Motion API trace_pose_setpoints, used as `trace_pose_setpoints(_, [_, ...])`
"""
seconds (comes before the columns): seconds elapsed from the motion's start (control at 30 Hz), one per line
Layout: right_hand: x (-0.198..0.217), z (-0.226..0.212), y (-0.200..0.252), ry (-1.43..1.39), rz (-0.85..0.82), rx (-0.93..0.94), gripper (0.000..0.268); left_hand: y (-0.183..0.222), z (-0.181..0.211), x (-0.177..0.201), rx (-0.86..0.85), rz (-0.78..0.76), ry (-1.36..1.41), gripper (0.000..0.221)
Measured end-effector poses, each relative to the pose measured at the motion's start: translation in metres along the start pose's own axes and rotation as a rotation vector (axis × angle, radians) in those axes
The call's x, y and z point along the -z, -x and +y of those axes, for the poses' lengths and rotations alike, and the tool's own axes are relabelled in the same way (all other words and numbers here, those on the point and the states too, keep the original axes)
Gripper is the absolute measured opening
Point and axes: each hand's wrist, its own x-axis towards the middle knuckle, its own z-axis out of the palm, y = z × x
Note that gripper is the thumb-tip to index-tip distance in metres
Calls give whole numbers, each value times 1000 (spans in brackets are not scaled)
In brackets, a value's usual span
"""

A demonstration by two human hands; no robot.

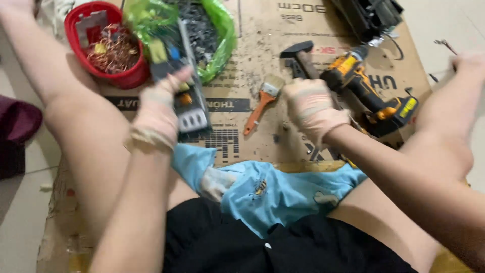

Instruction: The person sits on the floor and uses a small brush to clean a circuit board. They hold the board in one hand and brush its surface repeatedly, removing debris. The person also turns the board over to clean different sides.

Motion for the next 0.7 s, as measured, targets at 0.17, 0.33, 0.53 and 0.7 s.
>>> trace_pose_setpoints(0.17, [-46,-40,-39,138,-58,339,7,9,-43,25,79,-42,123,30])
trace_pose_setpoints(0.33, [-13,-40,-66,199,-237,294,12,6,-39,25,103,-96,176,24])
trace_pose_setpoints(0.53, [11,-6,-82,-156,41,25,7,2,-37,13,123,-56,203,23])
trace_pose_setpoints(0.7, [10,14,-96,-1261,-108,-554,26,7,-44,8,168,-134,158,23])
